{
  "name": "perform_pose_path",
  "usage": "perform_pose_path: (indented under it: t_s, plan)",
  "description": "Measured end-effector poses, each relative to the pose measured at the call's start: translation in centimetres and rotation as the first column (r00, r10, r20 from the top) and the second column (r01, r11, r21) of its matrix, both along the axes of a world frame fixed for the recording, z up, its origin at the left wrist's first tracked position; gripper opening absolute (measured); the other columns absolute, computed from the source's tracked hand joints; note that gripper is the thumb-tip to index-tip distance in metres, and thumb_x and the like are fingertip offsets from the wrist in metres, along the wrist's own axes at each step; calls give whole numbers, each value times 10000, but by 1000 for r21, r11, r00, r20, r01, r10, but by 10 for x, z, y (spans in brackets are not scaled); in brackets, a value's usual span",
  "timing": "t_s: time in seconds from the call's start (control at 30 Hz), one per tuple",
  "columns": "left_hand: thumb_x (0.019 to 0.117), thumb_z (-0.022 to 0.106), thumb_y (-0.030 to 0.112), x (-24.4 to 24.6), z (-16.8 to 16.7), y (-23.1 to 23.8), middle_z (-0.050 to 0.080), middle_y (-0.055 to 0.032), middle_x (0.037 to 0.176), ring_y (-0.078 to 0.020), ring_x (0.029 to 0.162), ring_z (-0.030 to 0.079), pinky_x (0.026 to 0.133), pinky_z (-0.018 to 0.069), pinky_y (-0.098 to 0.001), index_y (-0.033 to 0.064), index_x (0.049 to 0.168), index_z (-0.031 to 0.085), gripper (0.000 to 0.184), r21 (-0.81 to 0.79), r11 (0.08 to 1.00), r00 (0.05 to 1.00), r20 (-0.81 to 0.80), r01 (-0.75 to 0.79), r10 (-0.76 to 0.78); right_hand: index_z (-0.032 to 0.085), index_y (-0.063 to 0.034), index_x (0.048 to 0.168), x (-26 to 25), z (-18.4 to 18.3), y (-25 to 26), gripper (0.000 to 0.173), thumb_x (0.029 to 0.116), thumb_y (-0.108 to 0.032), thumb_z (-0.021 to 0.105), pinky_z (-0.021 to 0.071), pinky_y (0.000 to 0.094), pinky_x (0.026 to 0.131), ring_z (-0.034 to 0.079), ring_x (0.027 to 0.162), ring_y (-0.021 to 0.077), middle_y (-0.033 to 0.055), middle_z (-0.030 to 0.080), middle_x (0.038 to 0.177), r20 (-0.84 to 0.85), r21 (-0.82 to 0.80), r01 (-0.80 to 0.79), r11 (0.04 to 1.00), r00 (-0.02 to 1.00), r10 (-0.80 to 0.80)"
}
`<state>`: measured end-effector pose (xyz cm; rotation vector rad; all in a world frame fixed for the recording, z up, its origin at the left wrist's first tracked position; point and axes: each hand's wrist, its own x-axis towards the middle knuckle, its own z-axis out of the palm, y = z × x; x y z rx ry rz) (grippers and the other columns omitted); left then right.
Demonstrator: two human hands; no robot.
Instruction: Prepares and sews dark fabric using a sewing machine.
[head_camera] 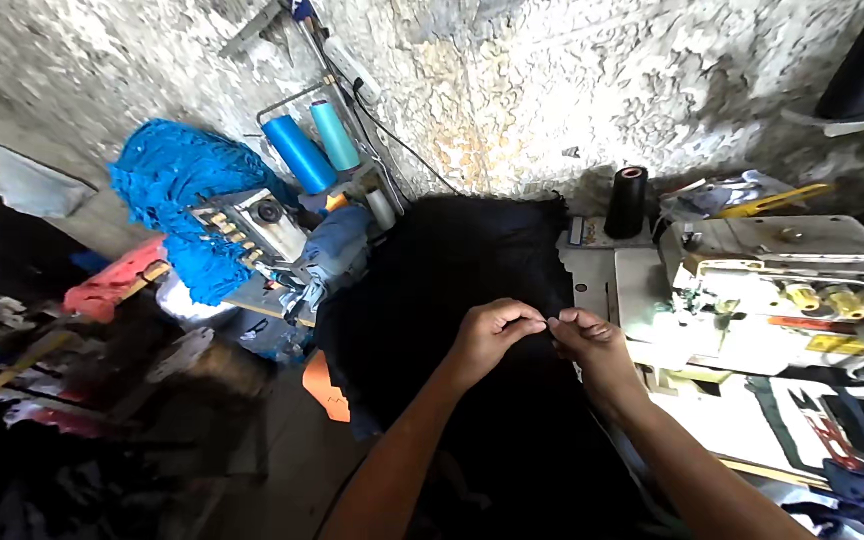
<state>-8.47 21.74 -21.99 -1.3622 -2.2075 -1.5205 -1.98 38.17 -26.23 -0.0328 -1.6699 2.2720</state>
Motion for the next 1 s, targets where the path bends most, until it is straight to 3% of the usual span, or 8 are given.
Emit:
perform_pose_path:
  t_s: [0.13,0.4,0.5,0.63,0.7,0.8,0.9,1.0]
  plan:
    - [908,725,20,4,6,3,702,-65,906,-41,823,664,788,558,-183,-34,940,705,66,-1,997,990,-123,-75,75,699,-54,960,8,0,-3,128,977,-7,581,482,114,633,566,658,-74,-114,665,767,-173,191,41,981,985,-8]
    - [937,705,53,15,10,5,672,-46,879,-39,777,635,739,543,-176,-3,944,668,67,-2,990,978,-154,-139,137,726,35,998,19,-4,0,186,983,-125,633,505,70,743,616,778,-111,-24,724,876,-349,453,172,875,937,-3]
    - [957,700,140,24,22,-1,678,-46,831,-61,731,640,704,545,-219,9,1009,659,146,-181,980,990,-130,-85,62,729,27,953,22,-6,7,169,983,-92,613,515,73,769,628,811,-108,-25,729,902,-390,436,202,877,921,-18]
    - [919,737,301,59,40,-18,635,-112,659,-259,618,656,635,539,-443,-2,961,659,316,-562,821,955,-286,-100,-80,716,30,958,32,0,25,147,978,-53,595,531,95,845,641,901,-102,-52,730,978,-402,405,196,893,916,-19]
    - [937,708,282,83,43,-24,626,-88,614,-269,600,668,756,540,-487,42,919,666,244,-674,708,889,-434,-211,-148,723,-7,956,36,4,32,123,972,-56,611,539,101,838,642,890,-106,-99,727,963,-398,387,205,899,917,-37]
    - [986,622,268,115,52,-36,611,-19,620,-222,656,661,1035,461,-544,131,792,681,245,-670,695,790,-562,-260,-246,726,-89,943,35,7,44,129,970,-66,602,551,121,784,645,826,-88,-154,710,899,-355,337,225,914,930,-98]
    - [1039,549,263,143,79,-51,608,-35,630,-232,669,650,1140,359,-546,136,758,670,332,-666,726,818,-508,-173,-271,711,-172,926,25,6,58,180,974,-50,587,570,159,739,665,770,-47,-164,715,834,-276,229,200,953,952,-134]
    - [1080,472,361,138,101,-74,636,-20,710,-200,831,671,1170,308,-529,159,787,646,396,-540,788,819,-568,-295,-82,722,-178,902,21,2,56,206,968,-36,588,553,160,693,651,726,-35,-147,708,791,-240,133,139,981,965,-104]
